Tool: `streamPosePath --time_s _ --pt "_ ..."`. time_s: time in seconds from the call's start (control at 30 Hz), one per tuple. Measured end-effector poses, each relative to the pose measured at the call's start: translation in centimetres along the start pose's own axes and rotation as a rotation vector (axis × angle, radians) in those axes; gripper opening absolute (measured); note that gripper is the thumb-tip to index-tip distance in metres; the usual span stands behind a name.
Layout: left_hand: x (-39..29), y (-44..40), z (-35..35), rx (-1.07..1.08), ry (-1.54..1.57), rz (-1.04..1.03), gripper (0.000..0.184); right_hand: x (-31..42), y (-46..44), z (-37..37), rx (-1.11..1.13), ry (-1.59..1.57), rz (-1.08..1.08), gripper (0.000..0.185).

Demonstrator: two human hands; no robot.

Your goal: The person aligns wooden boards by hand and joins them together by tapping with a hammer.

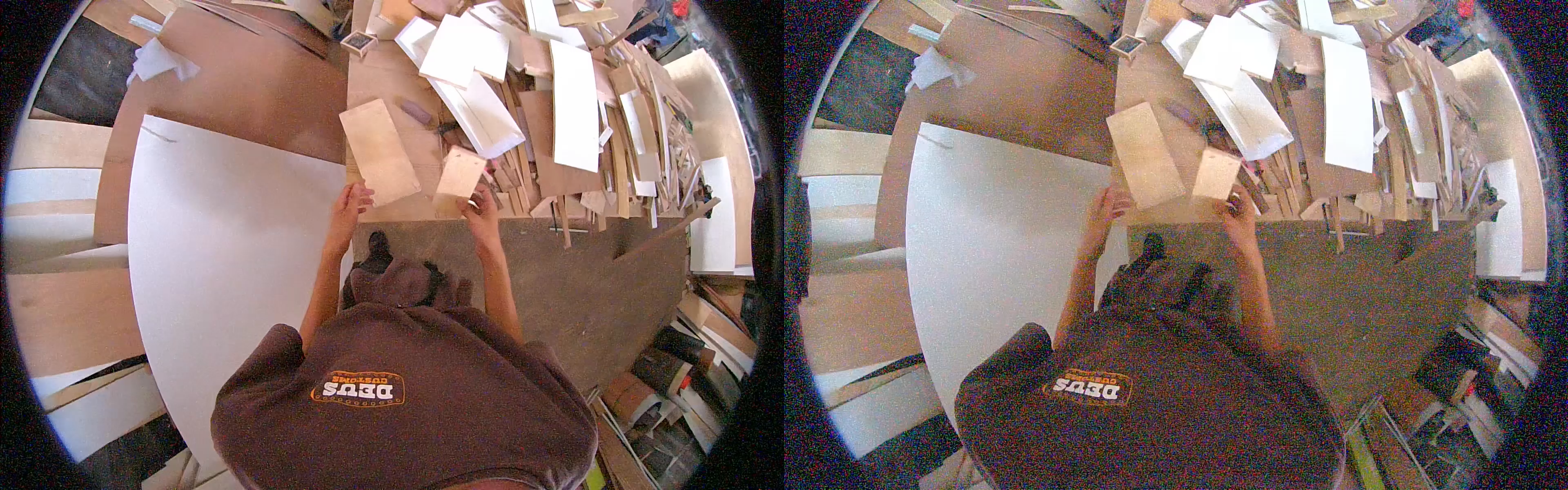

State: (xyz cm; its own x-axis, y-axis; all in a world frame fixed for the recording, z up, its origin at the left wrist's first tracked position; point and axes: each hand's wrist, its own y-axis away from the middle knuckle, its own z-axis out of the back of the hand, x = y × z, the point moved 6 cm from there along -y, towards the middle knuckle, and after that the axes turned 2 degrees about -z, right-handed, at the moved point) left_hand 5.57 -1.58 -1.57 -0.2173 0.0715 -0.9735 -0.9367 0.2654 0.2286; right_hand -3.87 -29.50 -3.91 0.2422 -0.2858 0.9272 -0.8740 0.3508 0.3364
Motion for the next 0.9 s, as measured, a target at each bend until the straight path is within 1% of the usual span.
streamPosePath --time_s 0.07,0.1,0.13,0.17,0.2,0.23,0.27,0.3,0.33,0.4,0.47,0.5,0.57,0.63,0.67,0.7,0.73,0.77,0.8,0.83,0.87,0.9 --pt "-0.4 -0.8 -1.3 0.005 0.005 -0.077 0.047 0.9 -1.7 -0.4 0.082 0.128 0.165 0.049" --pt "0.9 1.0 0.9 0.013 0.054 0.005 0.047 -1.7 -0.4 -2.2 0.061 0.183 0.089 0.049" --pt "1.3 -0.1 -0.2 -0.001 0.056 0.039 0.047 -2.6 -2.8 -1.2 0.051 0.391 0.237 0.043" --pt "0.0 -1.9 2.4 -0.031 -0.017 0.05 0.046 -3.2 -5.2 -4.4 0.053 0.521 0.404 0.038" --pt "0.5 -2.9 3.1 -0.036 -0.011 0.045 0.046 0.6 -3.8 -7.8 0.095 0.664 0.443 0.031" --pt "2.4 -3.4 2.3 0.014 0.029 -0.007 0.046 0.6 -3.8 -7.8 0.1 0.696 0.436 0.031" --pt "2.7 -4.8 3.5 0.051 0.033 -0.084 0.046 0.6 -4.7 -10.3 0.174 0.845 0.495 0.031" --pt "3.4 -5.2 3.8 0.036 0.052 -0.081 0.046 0.5 -5.0 -11.6 0.256 1.017 0.537 0.031" --pt "4.2 -5.1 3.8 0.036 0.068 -0.085 0.047 0.2 -5.3 -12.3 0.302 1.115 0.503 0.032" --pt "6.7 -4.6 4.7 0.016 0.079 -0.069 0.047 -0.5 -5.7 -13.5 0.355 1.191 0.49 0.031" --pt "9.9 -5.0 5.0 0.024 0.023 -0.141 0.049 -1.4 -6.3 -14.0 0.395 1.261 0.495 0.031" --pt "10.0 -4.8 5.2 0.007 0.029 -0.139 0.049 -1.7 -6.6 -14.0 0.407 1.279 0.502 0.03" --pt "11.3 -3.9 4.4 -0.033 -0.003 -0.002 0.05 -2.3 -7.2 -13.2 0.452 1.311 0.514 0.029" --pt "11.7 -3.4 3.5 -0.087 0.02 0.042 0.05 -2.2 -7.4 -13.3 0.484 1.276 0.637 0.029" --pt "11.9 -2.9 3.5 -0.106 0.018 0.081 0.051 -2.5 -7.5 -13.3 0.51 1.261 0.639 0.029" --pt "11.8 -2.3 3.1 -0.126 0.008 0.086 0.051 -3.0 -8.0 -12.9 0.538 1.259 0.584 0.03" --pt "11.9 -1.8 2.6 -0.203 0.051 0.12 0.052 -3.5 -8.6 -12.6 0.564 1.26 0.532 0.031" --pt "12.0 -1.4 2.3 -0.279 0.098 0.151 0.053 -3.8 -9.0 -12.6 0.581 1.252 0.541 0.031" --pt "12.7 -1.5 1.9 -0.298 0.099 0.15 0.053 -4.6 -9.5 -12.2 0.603 1.284 0.595 0.033" --pt "13.9 -1.7 1.7 -0.307 0.032 0.127 0.053 -4.8 -9.7 -12.0 0.625 1.314 0.65 0.034" --pt "15.0 -1.7 1.5 -0.316 -0.038 0.107 0.054 -5.1 -9.8 -11.7 0.645 1.308 0.655 0.034" --pt "15.2 -1.6 1.1 -0.334 -0.04 0.111 0.054 -4.8 -9.7 -11.7 0.648 1.268 0.658 0.035"
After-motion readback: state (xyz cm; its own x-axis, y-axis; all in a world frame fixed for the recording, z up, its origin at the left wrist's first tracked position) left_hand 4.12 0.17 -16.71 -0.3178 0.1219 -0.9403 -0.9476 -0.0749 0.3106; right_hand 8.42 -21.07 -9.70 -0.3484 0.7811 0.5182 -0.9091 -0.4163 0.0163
